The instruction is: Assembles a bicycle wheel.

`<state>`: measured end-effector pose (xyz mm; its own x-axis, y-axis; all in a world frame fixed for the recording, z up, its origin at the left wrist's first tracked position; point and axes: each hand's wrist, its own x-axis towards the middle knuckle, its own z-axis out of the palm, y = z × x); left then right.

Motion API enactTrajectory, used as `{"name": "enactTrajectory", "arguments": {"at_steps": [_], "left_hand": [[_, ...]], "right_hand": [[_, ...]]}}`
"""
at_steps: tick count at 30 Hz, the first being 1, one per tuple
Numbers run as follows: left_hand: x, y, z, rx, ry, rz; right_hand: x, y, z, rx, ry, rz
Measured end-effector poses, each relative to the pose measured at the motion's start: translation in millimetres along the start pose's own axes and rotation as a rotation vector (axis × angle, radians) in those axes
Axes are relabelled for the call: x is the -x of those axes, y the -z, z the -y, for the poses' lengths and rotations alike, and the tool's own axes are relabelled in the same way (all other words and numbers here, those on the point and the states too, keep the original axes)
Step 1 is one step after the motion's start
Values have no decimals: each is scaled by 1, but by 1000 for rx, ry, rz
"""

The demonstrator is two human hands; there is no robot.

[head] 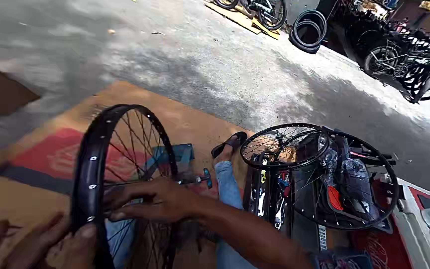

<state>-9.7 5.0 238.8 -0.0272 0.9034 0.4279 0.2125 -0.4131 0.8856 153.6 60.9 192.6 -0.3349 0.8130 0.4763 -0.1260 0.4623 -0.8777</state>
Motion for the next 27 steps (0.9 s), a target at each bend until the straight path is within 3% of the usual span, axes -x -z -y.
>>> {"name": "enactTrajectory", "arguments": {"at_steps": [3,7,9,11,13,18,25,27], "left_hand": [[-2,8,27,-70,65,-76],[-9,6,24,7,134,26],[-12,9,26,-8,106,52],[-11,14,26,-34,95,57],[-10,15,27,-84,77,18],[-2,2,27,-186,-13,-161],[-9,4,26,-147,64,-191],[-12,1,23,-122,58,-186]], "right_hand": [[8,-24,-9,-26,26,-210],[17,-88,-29,-65,94,-720],[10,-93,-30,-165,87,-810],[8,-81,-28,-154,25,-694],[3,-67,-30,-36,75,-594],[-10,-61,-30,311,265,-667],[-13,-70,-27,381,40,-696],[-13,-62,-22,341,-2,-606]]}}
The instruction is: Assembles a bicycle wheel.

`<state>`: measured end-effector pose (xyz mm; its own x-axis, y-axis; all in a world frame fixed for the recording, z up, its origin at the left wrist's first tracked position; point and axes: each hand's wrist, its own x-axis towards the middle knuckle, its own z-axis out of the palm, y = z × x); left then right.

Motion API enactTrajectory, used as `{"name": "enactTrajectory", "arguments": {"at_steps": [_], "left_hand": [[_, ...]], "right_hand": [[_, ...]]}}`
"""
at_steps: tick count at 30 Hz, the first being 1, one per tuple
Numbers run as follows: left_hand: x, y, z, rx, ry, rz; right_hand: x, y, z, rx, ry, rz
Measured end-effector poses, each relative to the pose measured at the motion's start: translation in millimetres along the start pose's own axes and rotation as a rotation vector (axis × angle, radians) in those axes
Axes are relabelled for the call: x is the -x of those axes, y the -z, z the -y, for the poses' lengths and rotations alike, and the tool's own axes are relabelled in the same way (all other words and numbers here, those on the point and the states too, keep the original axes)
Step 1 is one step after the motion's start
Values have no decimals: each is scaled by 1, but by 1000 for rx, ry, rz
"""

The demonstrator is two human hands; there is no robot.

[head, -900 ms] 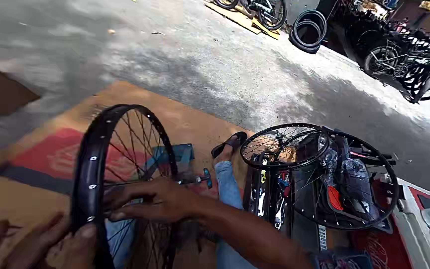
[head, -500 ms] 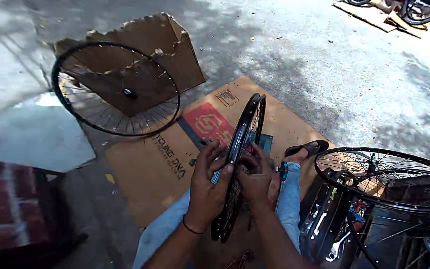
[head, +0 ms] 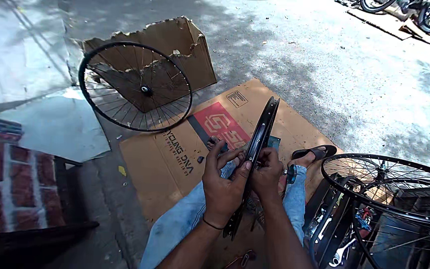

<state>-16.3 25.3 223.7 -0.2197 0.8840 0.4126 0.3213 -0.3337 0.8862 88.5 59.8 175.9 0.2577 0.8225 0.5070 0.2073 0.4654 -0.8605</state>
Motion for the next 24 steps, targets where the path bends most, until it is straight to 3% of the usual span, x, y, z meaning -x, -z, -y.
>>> {"name": "enactTrajectory", "arguments": {"at_steps": [6,12,15,18,24], "left_hand": [[1,2,1,17,12,-11],[5,2,2,92,6,18],[-1,3,1,118,21,98],[-7,2,0,132,54,174],[-4,1,3,30,-12,94]], "right_hand": [[-23,44,-7,-541,-132,542],[-59,55,-24,-640,-201,872],[-54,45,-25,-654,-184,732],[-29,29,-16,-625,-157,367],[2,-2,2,-366,-39,-58]]}}
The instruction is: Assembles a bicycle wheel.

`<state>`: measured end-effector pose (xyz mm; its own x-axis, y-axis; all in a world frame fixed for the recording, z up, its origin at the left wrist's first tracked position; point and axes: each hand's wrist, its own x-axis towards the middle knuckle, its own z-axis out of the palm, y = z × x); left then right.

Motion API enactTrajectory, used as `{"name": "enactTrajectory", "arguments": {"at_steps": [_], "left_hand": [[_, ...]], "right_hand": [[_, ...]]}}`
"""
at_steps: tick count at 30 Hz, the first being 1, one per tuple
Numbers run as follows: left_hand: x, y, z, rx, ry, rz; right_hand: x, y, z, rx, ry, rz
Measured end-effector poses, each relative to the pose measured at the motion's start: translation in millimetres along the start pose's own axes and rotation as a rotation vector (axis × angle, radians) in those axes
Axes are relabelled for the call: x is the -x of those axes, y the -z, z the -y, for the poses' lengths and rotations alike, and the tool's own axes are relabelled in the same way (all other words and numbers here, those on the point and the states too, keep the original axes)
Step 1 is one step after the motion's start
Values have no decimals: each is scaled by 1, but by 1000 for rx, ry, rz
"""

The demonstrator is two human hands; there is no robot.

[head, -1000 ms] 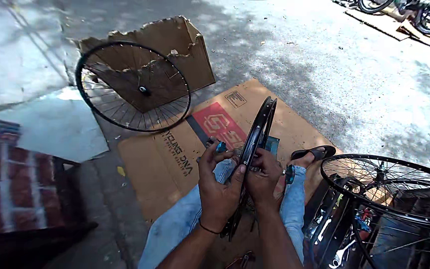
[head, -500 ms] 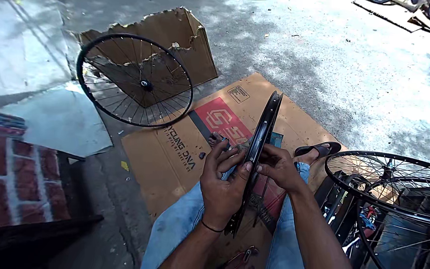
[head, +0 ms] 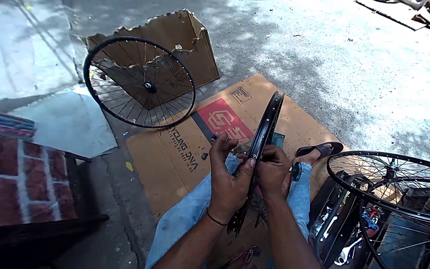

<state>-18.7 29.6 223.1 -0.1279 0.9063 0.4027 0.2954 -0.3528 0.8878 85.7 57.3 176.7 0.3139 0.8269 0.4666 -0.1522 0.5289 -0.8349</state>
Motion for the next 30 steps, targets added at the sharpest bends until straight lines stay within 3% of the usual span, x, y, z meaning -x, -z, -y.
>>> {"name": "enactTrajectory", "arguments": {"at_steps": [3,7,13,19,25,30], "left_hand": [[1,1,-3,-18,-11,-1],[2,-1,-5,-9,5,7],[0,0,-2,-4,-22,9],[-9,-1,-2,-19,-29,-41],[-14,-6,-5,51,19,17],[-14,-1,-2,46,-11,31]], "right_hand": [[-4,0,1,188,98,14],[-10,21,1,274,228,214],[-13,38,5,314,216,385],[-8,21,-3,247,203,225],[9,-1,-10,345,260,-57],[0,9,-8,736,458,34]]}}
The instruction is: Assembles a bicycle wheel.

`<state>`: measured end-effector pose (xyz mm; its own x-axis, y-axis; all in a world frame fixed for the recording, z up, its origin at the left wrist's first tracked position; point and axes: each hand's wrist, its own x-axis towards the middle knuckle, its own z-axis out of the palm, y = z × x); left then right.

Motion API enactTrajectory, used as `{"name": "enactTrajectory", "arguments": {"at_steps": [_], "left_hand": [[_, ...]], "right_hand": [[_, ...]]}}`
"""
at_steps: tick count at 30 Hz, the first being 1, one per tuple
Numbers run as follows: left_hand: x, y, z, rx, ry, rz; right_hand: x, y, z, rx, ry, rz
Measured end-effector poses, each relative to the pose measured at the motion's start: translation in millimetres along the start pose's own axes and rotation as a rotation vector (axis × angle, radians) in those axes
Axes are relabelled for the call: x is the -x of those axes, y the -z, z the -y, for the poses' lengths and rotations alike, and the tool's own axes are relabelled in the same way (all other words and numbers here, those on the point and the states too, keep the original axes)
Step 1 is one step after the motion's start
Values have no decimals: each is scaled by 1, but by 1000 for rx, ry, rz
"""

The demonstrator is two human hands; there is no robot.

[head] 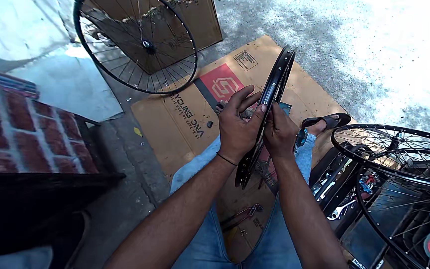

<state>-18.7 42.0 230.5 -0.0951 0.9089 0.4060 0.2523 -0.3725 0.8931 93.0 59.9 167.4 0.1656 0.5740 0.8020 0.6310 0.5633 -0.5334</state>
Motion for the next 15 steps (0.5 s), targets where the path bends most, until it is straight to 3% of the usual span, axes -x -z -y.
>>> {"name": "enactTrajectory", "arguments": {"at_steps": [5,10,13,15], "left_hand": [[11,-3,0,-168,-38,40],[40,23,2,-312,-113,84],[113,46,17,-403,-105,119],[186,72,44,-675,5,302]], "right_hand": [[2,14,-12,230,-119,74],[48,49,-11,-52,-450,-95],[92,74,-4,-119,-673,-110],[120,91,4,-112,-873,-38]]}}
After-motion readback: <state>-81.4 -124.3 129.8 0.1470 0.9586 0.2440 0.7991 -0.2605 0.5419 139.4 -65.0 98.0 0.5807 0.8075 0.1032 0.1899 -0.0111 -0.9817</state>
